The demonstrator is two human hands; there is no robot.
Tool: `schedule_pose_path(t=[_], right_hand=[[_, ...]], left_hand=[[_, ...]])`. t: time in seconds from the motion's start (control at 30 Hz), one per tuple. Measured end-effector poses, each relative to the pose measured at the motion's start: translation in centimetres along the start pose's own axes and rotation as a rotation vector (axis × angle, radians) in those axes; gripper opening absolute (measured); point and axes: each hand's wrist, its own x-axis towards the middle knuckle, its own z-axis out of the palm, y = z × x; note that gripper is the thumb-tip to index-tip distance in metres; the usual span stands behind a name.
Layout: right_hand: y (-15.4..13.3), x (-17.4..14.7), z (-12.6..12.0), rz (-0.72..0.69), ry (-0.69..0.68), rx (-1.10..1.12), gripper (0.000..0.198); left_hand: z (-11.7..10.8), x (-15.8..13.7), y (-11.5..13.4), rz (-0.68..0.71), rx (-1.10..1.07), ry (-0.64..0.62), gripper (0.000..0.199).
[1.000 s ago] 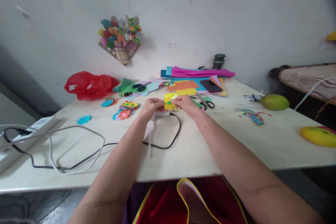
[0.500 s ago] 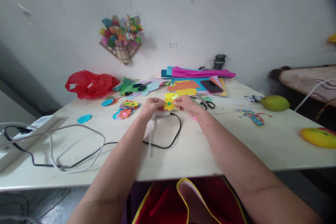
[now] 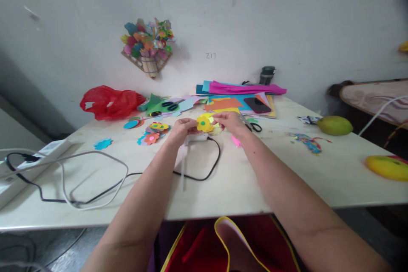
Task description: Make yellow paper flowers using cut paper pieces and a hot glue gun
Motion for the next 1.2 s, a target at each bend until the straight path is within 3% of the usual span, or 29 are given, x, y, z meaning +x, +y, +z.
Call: schedule_pose_path(t=[0.17,0.37,0.83,1.0,1.2], right_hand=[[-0.4,-0.2,0.7,-0.129,-0.001,-0.018,0.017],[0.4,0.0,1.5,-0.14,-0.086,-0.005,0.019],[0.7,0.2,1.7,-0.208,-0.049,-0.071,0.018],[0.3,-0.2,1.5,-0.136,-0.044,0.024,0.033],[0.4,-0.6,2.0,-0.012,-0.128,0.002,0.03]], left_hand=[[0.2,-0.1,0.0,-0.025,-0.092,-0.013,0.02],[0.3,0.0,-0.1,-0.022,-0.105,-0.031,0.02],[0.7,0.1,-0.2,-0.004,-0.153,-0.036,0.019],[0.9,0.0,-0.1,0.006,-0.138,-0.012,0.018],[1.1,-0.2,-0.1,0.026,-0.053,-0.056,0.022]])
